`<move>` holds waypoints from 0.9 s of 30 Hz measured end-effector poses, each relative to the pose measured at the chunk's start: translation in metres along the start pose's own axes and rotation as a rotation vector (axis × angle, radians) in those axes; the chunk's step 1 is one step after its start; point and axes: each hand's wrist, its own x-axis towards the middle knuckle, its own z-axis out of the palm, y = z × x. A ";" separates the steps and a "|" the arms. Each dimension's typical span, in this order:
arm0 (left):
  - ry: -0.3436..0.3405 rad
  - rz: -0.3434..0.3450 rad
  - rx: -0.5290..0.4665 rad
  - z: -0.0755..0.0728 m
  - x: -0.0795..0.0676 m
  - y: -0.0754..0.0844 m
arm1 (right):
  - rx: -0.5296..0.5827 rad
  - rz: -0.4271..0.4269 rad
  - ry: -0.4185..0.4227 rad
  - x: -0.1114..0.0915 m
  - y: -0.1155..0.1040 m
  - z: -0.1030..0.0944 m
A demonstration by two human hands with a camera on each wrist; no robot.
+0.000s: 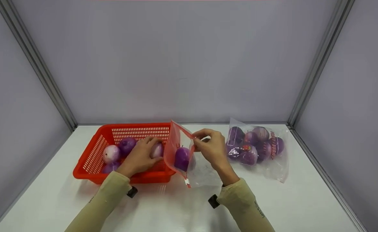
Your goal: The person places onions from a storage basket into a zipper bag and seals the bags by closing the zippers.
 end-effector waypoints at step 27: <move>0.404 0.524 -0.541 -0.019 -0.021 0.050 | 0.018 0.011 0.003 0.001 0.000 0.003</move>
